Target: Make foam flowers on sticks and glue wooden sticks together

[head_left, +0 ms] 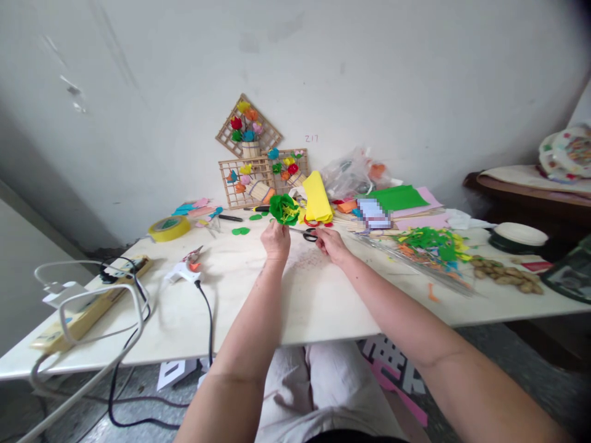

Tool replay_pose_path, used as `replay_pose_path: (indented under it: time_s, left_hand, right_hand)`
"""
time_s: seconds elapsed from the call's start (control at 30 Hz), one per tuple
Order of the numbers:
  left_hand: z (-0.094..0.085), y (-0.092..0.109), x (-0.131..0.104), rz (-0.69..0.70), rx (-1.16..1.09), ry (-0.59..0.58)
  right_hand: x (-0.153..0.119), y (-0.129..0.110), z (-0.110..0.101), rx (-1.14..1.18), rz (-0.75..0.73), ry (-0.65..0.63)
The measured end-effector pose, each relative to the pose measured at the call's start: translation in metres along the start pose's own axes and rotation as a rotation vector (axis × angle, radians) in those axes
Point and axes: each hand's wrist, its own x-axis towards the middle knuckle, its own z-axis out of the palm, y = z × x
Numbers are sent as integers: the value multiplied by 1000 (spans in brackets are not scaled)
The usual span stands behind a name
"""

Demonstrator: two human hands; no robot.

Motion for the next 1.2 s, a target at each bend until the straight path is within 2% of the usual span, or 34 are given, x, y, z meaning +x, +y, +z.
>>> replay_pose_path:
  time_s: [0.13,0.23,0.33,0.53,0.67,0.87,1.03,1.2]
  left_hand:
    - [-4,1,0,30,21,-23]
    - [-4,0,0,33,16,-10]
    - [-4,-1,0,25,7,2]
    - [-5,-4,1,10,10,9]
    - [-4,-8,1,-24,31,22]
    - [-3,-10,2,-15,53,-3]
    - [-2,-11,2,0,51,19]
    - [-1,-15,2,-19,39,31]
  right_hand:
    - [5,-4,-1,-144,-245,148]
    - [5,-17,1,-202,-418,247]
    - [2,-42,8,-206,-534,284]
    - [0,-110,26,-227,-682,280]
    - [-3,-137,33,-222,-826,238]
    - [-27,-152,23,-438,-994,110]
    - [-35,-165,14,-628,-1059,-18]
    - [-35,-175,19,-805,-1098,-99]
